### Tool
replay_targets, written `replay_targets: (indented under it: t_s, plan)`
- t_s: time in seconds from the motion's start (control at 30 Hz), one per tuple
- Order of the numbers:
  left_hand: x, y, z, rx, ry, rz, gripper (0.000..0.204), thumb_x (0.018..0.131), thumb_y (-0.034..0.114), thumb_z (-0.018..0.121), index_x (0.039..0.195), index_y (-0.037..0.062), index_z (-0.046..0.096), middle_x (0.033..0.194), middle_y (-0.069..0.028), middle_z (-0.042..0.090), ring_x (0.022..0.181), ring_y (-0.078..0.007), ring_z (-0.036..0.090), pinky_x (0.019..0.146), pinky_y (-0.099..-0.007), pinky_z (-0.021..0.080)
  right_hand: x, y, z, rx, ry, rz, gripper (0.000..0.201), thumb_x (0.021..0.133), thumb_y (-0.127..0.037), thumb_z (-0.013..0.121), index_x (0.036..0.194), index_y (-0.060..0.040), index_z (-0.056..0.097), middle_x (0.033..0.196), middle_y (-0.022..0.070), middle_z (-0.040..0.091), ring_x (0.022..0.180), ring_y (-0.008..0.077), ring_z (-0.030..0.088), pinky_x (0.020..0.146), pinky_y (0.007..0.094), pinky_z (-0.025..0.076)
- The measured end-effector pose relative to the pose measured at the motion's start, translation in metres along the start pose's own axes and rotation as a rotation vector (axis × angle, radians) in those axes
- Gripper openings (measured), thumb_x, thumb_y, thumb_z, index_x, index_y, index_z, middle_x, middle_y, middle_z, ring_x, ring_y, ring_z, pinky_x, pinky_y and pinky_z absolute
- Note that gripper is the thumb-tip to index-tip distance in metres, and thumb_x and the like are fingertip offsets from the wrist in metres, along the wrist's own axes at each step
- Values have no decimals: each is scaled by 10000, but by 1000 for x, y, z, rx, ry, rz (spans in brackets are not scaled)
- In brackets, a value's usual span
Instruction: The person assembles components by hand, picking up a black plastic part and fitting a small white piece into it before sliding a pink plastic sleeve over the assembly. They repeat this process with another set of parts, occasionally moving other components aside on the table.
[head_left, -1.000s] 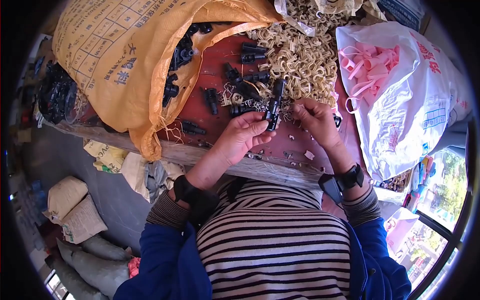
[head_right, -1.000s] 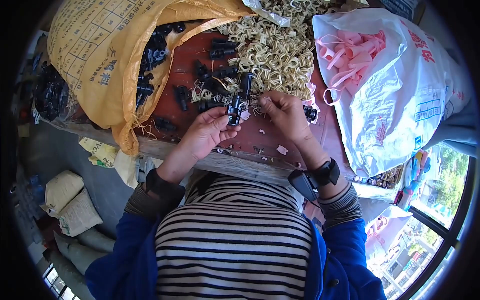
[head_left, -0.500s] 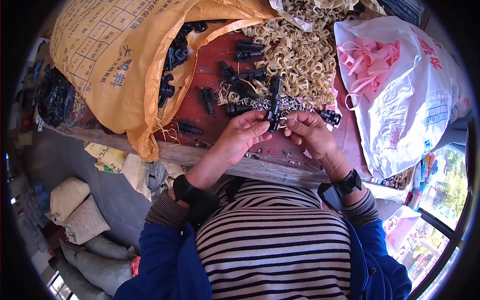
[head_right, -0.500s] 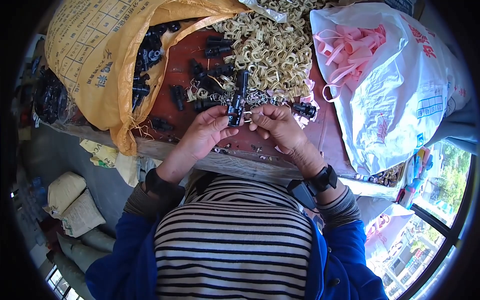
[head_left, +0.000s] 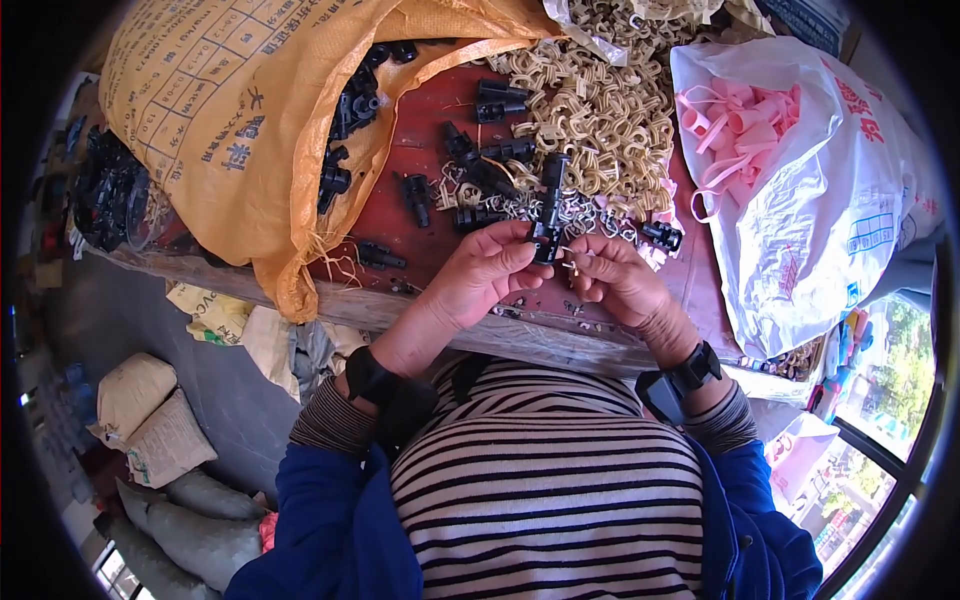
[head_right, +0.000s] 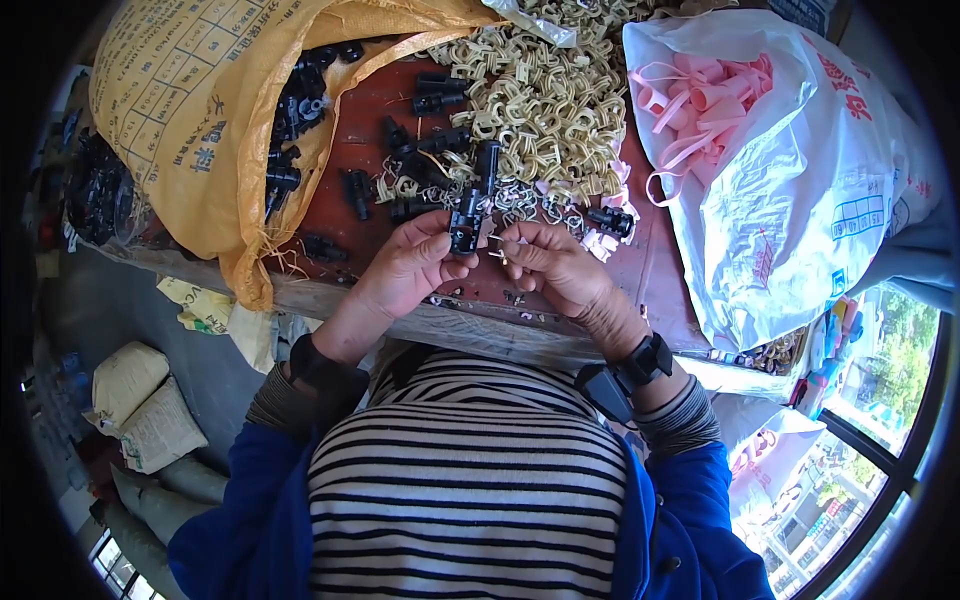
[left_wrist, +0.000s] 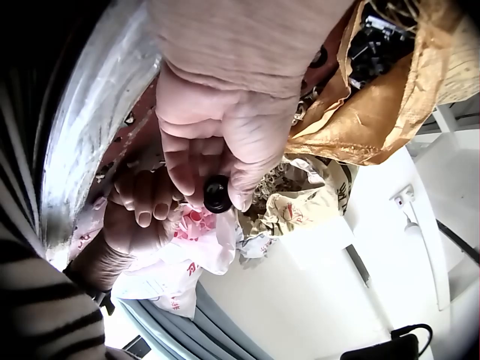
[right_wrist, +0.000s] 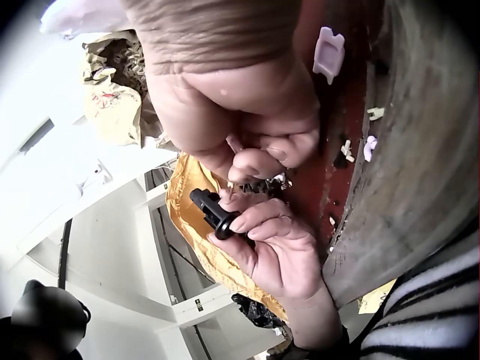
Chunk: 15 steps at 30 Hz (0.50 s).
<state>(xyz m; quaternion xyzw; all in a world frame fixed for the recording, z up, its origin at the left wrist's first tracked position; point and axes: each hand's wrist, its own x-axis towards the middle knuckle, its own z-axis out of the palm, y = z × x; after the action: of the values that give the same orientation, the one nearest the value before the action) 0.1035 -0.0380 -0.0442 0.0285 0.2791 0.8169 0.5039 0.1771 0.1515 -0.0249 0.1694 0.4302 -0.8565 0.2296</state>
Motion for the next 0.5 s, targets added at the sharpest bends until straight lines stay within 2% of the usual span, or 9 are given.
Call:
replay_targets:
  t_s: [0.03, 0.13, 0.2, 0.27, 0.33, 0.43, 0.47, 0.5]
  plan:
    - [0, 0, 0, -2, -1, -1, 297, 772, 143, 569, 1039, 40, 488, 940, -77, 567, 801, -154, 562, 686, -260, 468, 0, 0, -2, 95, -49, 47, 151, 810, -147, 525, 879, -13, 514, 649, 14, 509, 510, 57, 425, 459, 179, 350]
    - [-2, 4, 4, 67, -106, -154, 352, 758, 180, 588, 1050, 13, 482, 931, -84, 569, 781, -148, 564, 672, -258, 473, -3, -6, 2, 160, -105, 100, 156, 813, -153, 517, 887, -15, 509, 651, 14, 499, 521, 58, 426, 458, 184, 351]
    - [-2, 4, 6, 82, -130, -158, 351, 759, 182, 587, 1046, 7, 484, 931, -88, 570, 776, -146, 564, 672, -256, 474, -3, -5, 4, 194, -132, 128, 159, 815, -155, 514, 891, -15, 506, 651, 14, 493, 527, 59, 426, 457, 187, 352]
    - [-1, 4, 7, 116, -177, -165, 350, 761, 184, 585, 1039, -4, 488, 932, -96, 570, 768, -142, 565, 673, -252, 475, -3, -3, 6, 135, -126, 137, 165, 811, -149, 513, 901, -11, 507, 641, 19, 483, 498, 56, 402, 435, 165, 311]
    - [-1, 4, 7, 107, -152, -171, 348, 761, 186, 584, 1036, -6, 491, 932, -99, 571, 766, -141, 566, 673, -250, 476, -3, -4, 12, 105, -124, 142, 169, 809, -146, 512, 907, -8, 507, 636, 22, 477, 483, 55, 390, 425, 154, 291]
    - [-1, 6, 4, 94, -103, -184, 344, 761, 188, 583, 1029, -10, 495, 933, -104, 571, 762, -139, 566, 673, -247, 478, -5, -13, 23, -221, 132, -32, 172, 788, -111, 538, 918, -2, 511, 673, 35, 482, 506, 77, 430, 442, 179, 345]
    - [0, 6, 3, 70, -96, -181, 342, 763, 186, 582, 1029, -10, 495, 934, -107, 571, 762, -142, 568, 673, -245, 480, -8, -16, 25, -222, 132, -31, 172, 788, -111, 538, 918, -2, 511, 673, 35, 482, 506, 77, 430, 442, 179, 345]
    - [1, 6, 1, 46, -90, -180, 340, 764, 185, 580, 1029, -9, 496, 935, -110, 572, 762, -144, 570, 672, -244, 482, -11, -19, 27, -498, 201, -170, 186, 780, -100, 544, 936, -6, 508, 693, 40, 494, 532, 93, 456, 471, 191, 369]
